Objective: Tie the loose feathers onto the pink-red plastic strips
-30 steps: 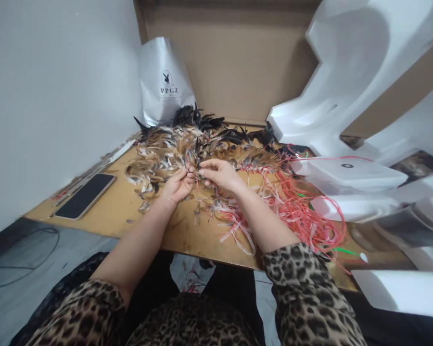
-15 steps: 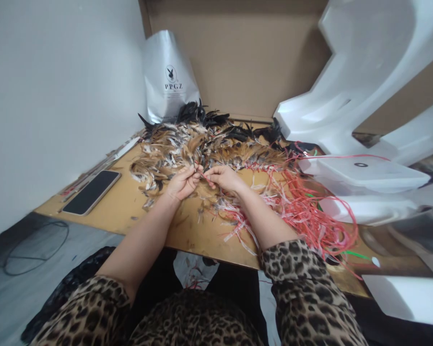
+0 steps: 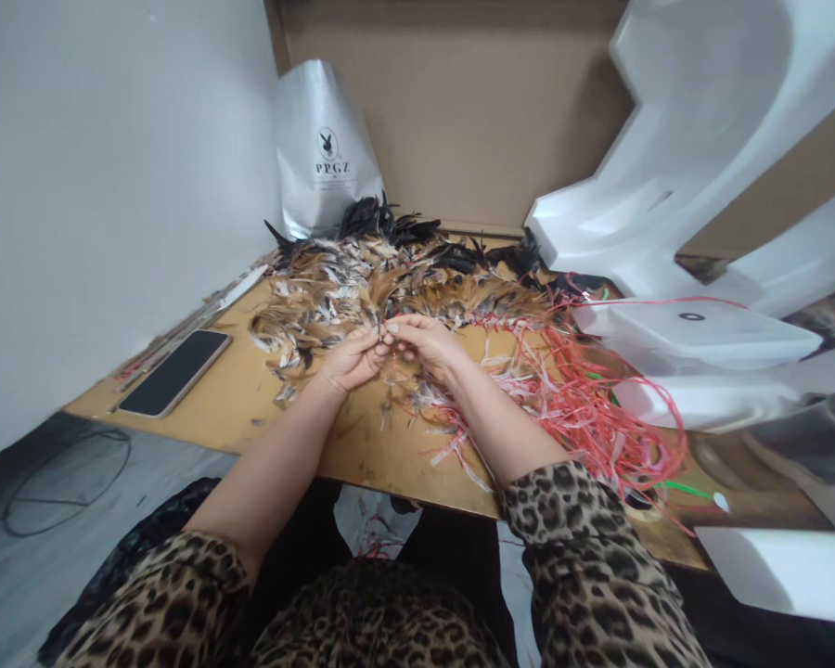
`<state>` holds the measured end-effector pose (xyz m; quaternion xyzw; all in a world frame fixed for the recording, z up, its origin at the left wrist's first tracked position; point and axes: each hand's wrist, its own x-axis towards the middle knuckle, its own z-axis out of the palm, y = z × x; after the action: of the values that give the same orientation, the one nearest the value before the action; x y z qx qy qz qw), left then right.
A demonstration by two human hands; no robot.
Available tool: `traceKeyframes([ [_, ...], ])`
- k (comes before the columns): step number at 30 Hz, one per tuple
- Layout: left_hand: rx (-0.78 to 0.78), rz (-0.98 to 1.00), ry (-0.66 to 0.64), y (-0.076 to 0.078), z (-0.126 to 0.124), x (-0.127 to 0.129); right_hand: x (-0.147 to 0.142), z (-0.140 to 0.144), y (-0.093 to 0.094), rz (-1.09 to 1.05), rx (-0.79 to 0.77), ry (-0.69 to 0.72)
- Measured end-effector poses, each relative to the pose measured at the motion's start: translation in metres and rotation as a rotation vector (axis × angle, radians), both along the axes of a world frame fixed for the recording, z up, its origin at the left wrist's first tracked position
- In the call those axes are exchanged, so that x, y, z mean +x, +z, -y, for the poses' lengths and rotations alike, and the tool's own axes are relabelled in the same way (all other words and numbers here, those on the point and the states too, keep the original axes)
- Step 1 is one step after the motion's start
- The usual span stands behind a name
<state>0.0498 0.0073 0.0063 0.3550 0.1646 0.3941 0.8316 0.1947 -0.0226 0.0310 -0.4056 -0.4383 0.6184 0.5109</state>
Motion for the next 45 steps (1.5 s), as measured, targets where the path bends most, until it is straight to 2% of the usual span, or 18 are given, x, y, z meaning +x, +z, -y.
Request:
traceKeyframes([
  [13, 0.153, -0.131, -0.063, -0.006, -0.004, 0.000, 0.007, -0.003, -0.003, 0.006, -0.017, 0.053],
  [18, 0.163, -0.153, -0.075, -0.007, -0.003, 0.002, 0.009, -0.006, -0.006, 0.015, -0.011, 0.075],
  [21, 0.143, -0.143, -0.009, -0.007, -0.005, 0.001, 0.014, -0.008, -0.001, -0.052, -0.004, 0.068],
  [24, 0.109, -0.089, 0.144, -0.003, -0.009, -0.003, 0.024, -0.008, 0.005, -0.121, -0.049, 0.093],
  [26, 0.077, -0.027, 0.244, 0.002, -0.010, -0.007, 0.031, -0.008, 0.008, -0.116, -0.083, 0.143],
  [28, 0.050, 0.016, 0.285, 0.007, -0.010, -0.010, 0.036, -0.006, 0.010, -0.062, -0.107, 0.182],
  [36, 0.161, -0.015, 0.111, 0.013, -0.003, -0.013, 0.037, 0.002, 0.025, 0.227, -0.060, 0.315],
  [42, 0.205, -0.031, 0.125, 0.012, -0.004, -0.014, 0.038, 0.004, 0.029, 0.334, -0.053, 0.261],
  [45, 0.233, -0.076, 0.090, 0.009, -0.005, -0.012, 0.038, 0.003, 0.030, 0.381, -0.037, 0.245],
])
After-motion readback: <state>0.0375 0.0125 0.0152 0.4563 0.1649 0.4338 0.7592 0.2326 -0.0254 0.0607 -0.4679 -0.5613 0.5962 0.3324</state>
